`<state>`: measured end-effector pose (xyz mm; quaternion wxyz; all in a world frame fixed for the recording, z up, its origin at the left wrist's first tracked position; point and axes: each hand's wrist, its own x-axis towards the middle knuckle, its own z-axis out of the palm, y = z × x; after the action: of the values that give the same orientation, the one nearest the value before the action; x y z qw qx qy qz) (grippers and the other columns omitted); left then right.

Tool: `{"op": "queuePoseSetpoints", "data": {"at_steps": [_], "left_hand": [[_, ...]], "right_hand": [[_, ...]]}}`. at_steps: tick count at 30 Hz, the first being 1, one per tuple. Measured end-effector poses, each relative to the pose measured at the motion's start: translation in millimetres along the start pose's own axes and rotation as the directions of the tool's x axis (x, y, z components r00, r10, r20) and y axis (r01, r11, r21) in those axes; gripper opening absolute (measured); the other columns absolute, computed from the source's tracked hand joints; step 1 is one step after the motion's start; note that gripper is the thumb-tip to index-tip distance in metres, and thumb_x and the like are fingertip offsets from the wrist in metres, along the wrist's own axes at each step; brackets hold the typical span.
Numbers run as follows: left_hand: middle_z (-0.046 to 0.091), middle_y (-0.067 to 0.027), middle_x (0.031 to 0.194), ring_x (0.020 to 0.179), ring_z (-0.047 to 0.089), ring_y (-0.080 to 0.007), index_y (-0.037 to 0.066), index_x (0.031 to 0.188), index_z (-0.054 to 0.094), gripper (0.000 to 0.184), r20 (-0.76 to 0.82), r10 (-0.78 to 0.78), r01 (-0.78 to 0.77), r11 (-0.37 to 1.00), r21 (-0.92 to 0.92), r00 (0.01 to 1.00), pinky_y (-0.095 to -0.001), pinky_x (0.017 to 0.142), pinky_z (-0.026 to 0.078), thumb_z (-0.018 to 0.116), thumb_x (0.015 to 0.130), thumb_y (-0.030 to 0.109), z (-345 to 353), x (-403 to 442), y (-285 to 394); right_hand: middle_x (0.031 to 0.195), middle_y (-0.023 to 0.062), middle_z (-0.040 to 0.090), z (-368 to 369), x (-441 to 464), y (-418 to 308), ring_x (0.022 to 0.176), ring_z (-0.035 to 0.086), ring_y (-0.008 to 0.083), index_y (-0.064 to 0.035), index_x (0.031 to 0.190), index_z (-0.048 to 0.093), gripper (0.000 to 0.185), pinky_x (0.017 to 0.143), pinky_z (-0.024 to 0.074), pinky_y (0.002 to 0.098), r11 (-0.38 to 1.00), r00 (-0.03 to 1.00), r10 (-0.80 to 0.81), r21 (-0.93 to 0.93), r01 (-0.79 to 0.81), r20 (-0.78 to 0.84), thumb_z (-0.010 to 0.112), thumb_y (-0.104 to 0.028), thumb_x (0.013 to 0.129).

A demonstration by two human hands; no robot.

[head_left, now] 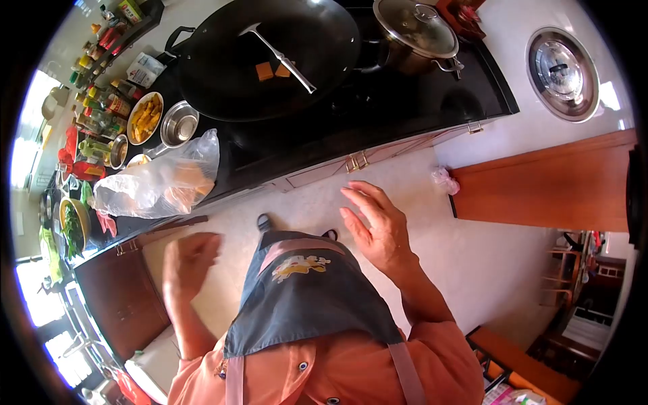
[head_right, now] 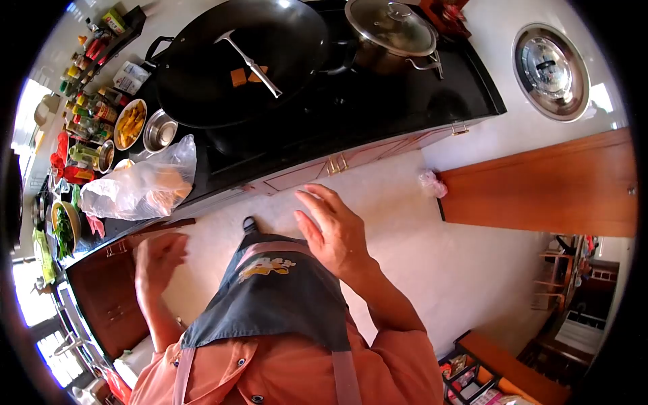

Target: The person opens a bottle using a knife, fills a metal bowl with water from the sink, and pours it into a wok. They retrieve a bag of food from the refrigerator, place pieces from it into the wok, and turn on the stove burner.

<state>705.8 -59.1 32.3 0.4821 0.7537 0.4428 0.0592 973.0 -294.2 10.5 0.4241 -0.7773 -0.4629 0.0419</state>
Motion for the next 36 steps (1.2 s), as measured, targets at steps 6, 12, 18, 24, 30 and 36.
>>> {"op": "queuePoseSetpoints", "data": {"at_steps": [6,12,18,24,30,36], "left_hand": [[0.068,-0.0214,0.084,0.076,0.067,-0.0402,0.003,0.090,0.073,0.030,0.231,0.405,-0.463,0.824,0.327,0.885,-0.0479,0.066,0.052,0.063,0.098,0.030,169.6,117.9,42.2],[0.067,-0.0177,0.114,0.089,0.069,-0.0345,0.010,0.134,0.062,0.043,-0.003,0.563,-0.403,0.595,0.695,0.826,-0.0414,0.071,0.058,0.061,0.099,0.036,294.5,264.0,77.8],[0.061,-0.0142,0.115,0.099,0.069,-0.0281,0.007,0.133,0.060,0.041,0.107,0.587,-0.317,0.266,0.910,0.802,-0.0379,0.077,0.060,0.061,0.099,0.030,338.1,329.2,84.6],[0.063,-0.0151,0.111,0.101,0.069,-0.0297,0.006,0.118,0.063,0.032,0.148,0.564,-0.312,0.208,0.927,0.813,-0.0360,0.080,0.060,0.066,0.096,0.030,335.5,349.4,84.2],[0.066,-0.0164,0.107,0.097,0.071,-0.0290,0.001,0.118,0.060,0.039,0.044,0.404,-0.231,0.428,0.874,0.914,-0.0367,0.079,0.061,0.066,0.098,0.034,354.2,351.2,75.7],[0.070,-0.0191,0.103,0.092,0.074,-0.0312,-0.005,0.117,0.058,0.049,-0.226,0.232,0.021,0.651,0.758,0.946,-0.0393,0.075,0.062,0.062,0.101,0.041,377.7,349.0,90.7]], "right_hand": [[0.124,0.0151,0.067,-33.1,14.1,35.5,0.099,0.071,0.0340,-0.0023,0.122,0.069,0.032,0.083,0.0586,0.0379,0.998,0.998,0.064,0.018,-0.064,-0.019,0.074,-0.010,0.092],[0.124,0.0174,0.067,-63.0,32.7,60.3,0.098,0.071,0.0353,-0.0011,0.122,0.069,0.030,0.083,0.0580,0.0382,0.994,0.996,0.081,-0.066,-0.082,-0.023,0.073,-0.010,0.093],[0.128,0.0173,0.066,-94.8,43.4,107.1,0.098,0.073,0.0287,-0.0015,0.123,0.070,0.029,0.079,0.0622,0.0348,0.964,0.964,0.265,-0.027,-0.265,0.013,0.070,-0.009,0.095],[0.128,0.0170,0.065,-111.6,75.8,156.6,0.096,0.073,0.0274,-0.0007,0.123,0.070,0.029,0.079,0.0624,0.0343,0.970,0.973,0.219,0.096,-0.225,0.067,0.071,-0.008,0.095],[0.123,0.0164,0.068,-146.1,122.9,196.2,0.099,0.073,0.0292,-0.0003,0.121,0.070,0.028,0.080,0.0622,0.0351,0.991,0.989,0.016,0.132,-0.036,0.146,0.072,-0.009,0.095],[0.123,0.0161,0.068,-169.6,135.3,228.8,0.102,0.072,0.0307,-0.0016,0.120,0.071,0.027,0.081,0.0621,0.0356,0.988,0.982,-0.037,0.155,0.008,0.185,0.073,-0.011,0.095]]}}
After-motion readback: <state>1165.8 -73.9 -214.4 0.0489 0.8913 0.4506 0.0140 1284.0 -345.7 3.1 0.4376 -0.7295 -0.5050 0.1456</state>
